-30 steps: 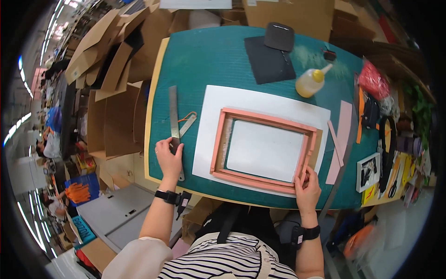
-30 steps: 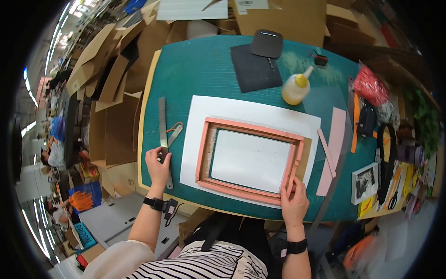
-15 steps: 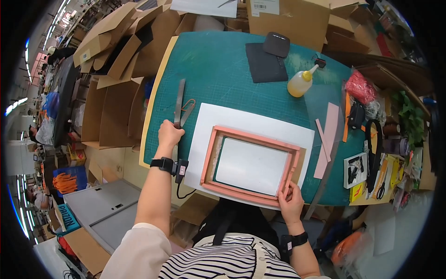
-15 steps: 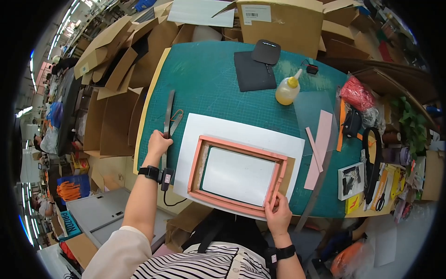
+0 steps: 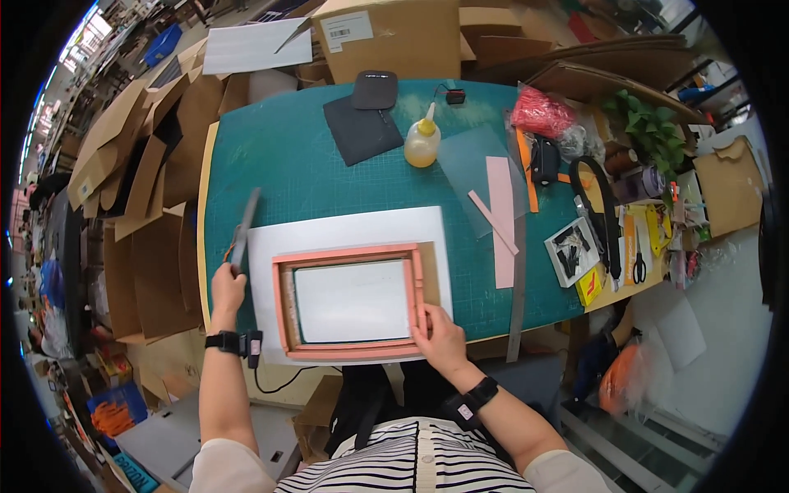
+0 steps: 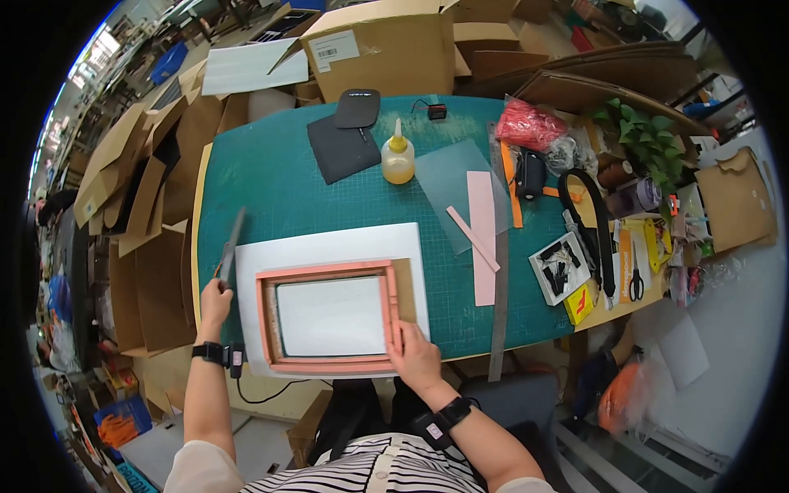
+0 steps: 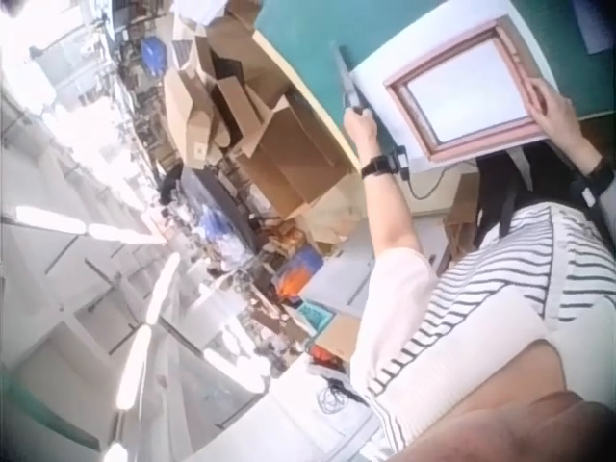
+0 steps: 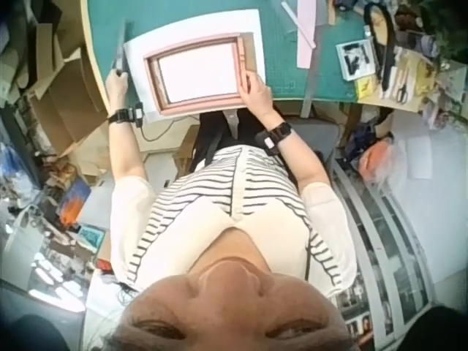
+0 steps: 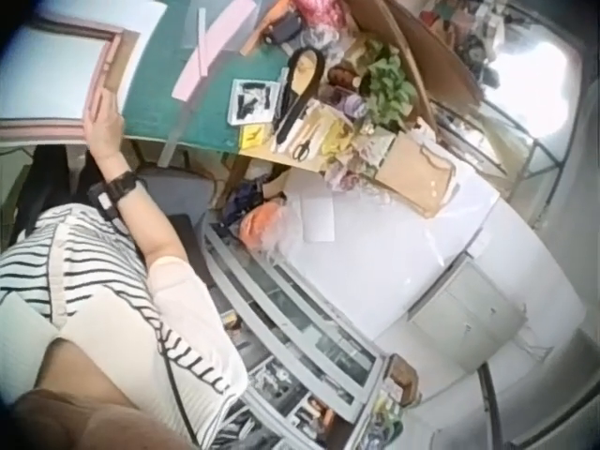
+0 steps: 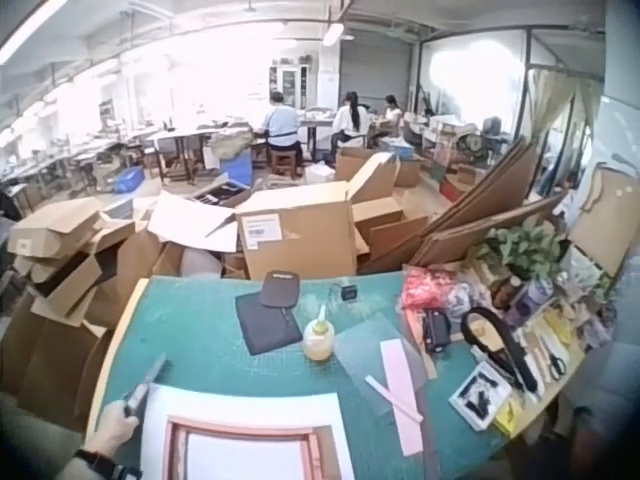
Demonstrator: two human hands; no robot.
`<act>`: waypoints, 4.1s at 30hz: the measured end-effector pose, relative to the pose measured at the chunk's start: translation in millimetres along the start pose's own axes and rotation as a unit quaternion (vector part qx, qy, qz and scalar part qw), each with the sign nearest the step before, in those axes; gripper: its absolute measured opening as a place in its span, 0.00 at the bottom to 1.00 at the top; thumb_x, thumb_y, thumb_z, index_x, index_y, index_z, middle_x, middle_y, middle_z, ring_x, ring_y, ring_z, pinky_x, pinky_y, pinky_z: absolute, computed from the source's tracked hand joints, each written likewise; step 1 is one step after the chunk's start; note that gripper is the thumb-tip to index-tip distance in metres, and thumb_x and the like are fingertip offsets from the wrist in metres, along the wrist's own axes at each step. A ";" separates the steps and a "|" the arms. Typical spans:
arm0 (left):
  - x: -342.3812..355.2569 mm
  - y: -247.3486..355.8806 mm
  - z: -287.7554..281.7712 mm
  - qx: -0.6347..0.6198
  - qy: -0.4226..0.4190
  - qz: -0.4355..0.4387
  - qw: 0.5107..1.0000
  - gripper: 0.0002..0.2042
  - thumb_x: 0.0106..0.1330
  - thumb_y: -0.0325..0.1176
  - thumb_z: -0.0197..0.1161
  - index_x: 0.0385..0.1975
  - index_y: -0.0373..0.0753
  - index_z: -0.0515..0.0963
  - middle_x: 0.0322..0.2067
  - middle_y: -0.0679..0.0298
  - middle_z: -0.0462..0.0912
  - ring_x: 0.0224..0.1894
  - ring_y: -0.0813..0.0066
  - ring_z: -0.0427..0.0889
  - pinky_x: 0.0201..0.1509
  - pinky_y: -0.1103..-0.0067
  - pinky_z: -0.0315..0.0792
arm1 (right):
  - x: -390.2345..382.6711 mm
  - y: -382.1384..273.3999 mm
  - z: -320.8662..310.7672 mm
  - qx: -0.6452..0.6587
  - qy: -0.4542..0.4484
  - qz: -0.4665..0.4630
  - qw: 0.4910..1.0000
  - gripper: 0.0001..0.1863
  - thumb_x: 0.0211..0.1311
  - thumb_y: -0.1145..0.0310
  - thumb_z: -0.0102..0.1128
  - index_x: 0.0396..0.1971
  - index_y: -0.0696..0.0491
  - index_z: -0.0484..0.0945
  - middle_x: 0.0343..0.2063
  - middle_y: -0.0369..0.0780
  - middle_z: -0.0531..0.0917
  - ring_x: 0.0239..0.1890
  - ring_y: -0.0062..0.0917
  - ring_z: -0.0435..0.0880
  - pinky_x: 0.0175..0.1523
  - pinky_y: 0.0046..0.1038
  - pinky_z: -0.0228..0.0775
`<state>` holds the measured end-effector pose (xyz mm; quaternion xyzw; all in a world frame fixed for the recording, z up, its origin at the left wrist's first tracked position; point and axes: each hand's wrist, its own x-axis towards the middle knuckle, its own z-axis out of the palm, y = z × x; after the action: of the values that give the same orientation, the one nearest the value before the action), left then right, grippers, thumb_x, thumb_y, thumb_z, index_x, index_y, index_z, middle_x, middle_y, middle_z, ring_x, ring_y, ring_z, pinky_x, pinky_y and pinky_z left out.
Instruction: The person is cutting and preparing leather pieces in a workshop using a ruler and utility knife.
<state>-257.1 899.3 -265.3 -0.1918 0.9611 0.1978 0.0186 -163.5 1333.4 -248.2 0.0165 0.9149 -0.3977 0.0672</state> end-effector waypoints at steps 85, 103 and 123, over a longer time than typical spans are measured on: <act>-123.8 222.7 93.9 -0.271 -0.062 0.031 0.960 0.38 0.59 0.34 0.66 0.66 0.35 0.51 0.62 0.51 0.61 0.60 0.59 0.66 0.58 0.72 0.66 | -50.8 102.8 -178.6 0.025 0.181 -0.021 0.983 0.08 0.55 0.65 0.60 0.29 0.55 0.78 0.26 0.41 0.79 0.32 0.36 0.78 0.36 0.34 0.70; -257.0 166.3 22.2 -0.049 -0.222 0.124 0.966 0.26 0.52 0.32 0.68 0.53 0.39 0.70 0.64 0.47 0.55 0.61 0.48 0.64 0.60 0.66 0.66 | 92.0 257.3 -288.9 -0.235 0.250 0.055 0.938 0.07 0.52 0.70 0.59 0.33 0.54 0.78 0.33 0.44 0.77 0.38 0.40 0.75 0.43 0.38 0.68; -234.8 71.1 25.6 0.203 -0.507 0.259 0.797 0.19 0.63 0.32 0.59 0.51 0.30 0.72 0.40 0.52 0.80 0.42 0.61 0.79 0.48 0.72 0.73 | -244.6 438.5 -312.9 0.425 0.386 0.459 0.678 0.13 0.59 0.56 0.58 0.26 0.52 0.75 0.17 0.35 0.77 0.13 0.22 0.72 0.14 0.22 0.63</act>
<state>-67.6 1054.4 -236.1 0.2005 0.8460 0.0650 0.4897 81.1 1867.0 -321.9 0.6134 0.4695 -0.6212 -0.1317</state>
